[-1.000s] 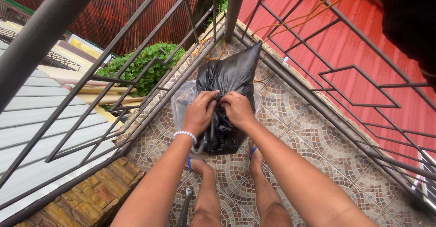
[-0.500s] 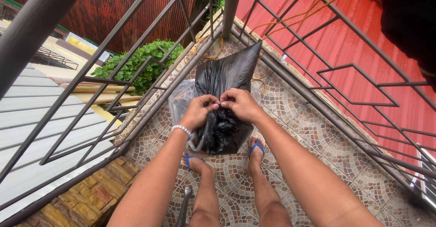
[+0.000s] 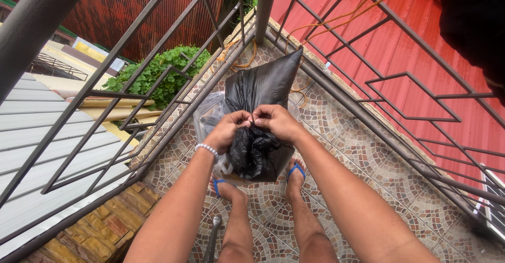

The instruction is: The person ties a black plastic bag on a balcony, then picks up a folded black plastic sheet and unfolds it. The person handles the bag and sheet by hand without using tools.

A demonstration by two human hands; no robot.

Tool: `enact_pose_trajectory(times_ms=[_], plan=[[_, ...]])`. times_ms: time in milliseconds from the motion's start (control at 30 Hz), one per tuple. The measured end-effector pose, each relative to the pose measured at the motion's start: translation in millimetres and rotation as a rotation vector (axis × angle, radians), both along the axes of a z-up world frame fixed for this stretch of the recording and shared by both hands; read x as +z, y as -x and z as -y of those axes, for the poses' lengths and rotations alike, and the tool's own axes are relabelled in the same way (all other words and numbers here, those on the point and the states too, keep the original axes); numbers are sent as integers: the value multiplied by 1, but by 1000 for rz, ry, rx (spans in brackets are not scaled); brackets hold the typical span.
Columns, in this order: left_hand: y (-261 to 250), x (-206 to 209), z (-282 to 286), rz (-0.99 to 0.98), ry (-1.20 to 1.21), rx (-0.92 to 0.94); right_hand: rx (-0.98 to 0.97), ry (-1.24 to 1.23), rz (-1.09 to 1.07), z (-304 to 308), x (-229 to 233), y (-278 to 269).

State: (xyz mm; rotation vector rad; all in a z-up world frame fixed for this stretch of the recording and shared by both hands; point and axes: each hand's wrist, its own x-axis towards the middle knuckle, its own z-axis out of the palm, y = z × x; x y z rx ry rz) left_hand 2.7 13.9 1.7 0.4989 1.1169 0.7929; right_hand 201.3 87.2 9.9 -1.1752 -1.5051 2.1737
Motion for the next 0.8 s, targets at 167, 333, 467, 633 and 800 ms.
enact_pose_trajectory(times_ms=[167, 333, 467, 633, 800], plan=[[4, -6, -1, 9, -26, -26, -21, 35, 7, 2, 3, 2], [6, 7, -2, 55, 59, 24, -12, -99, 68, 2, 14, 6], [6, 23, -7, -259, 21, -24, 17, -254, 319, 0, 32, 3], [-6, 43, -11, -691, -102, -140, 78, -378, 389, -2, 48, 8], [-11, 45, -13, -847, -434, -98, 81, -515, 396, 1, 51, 13]])
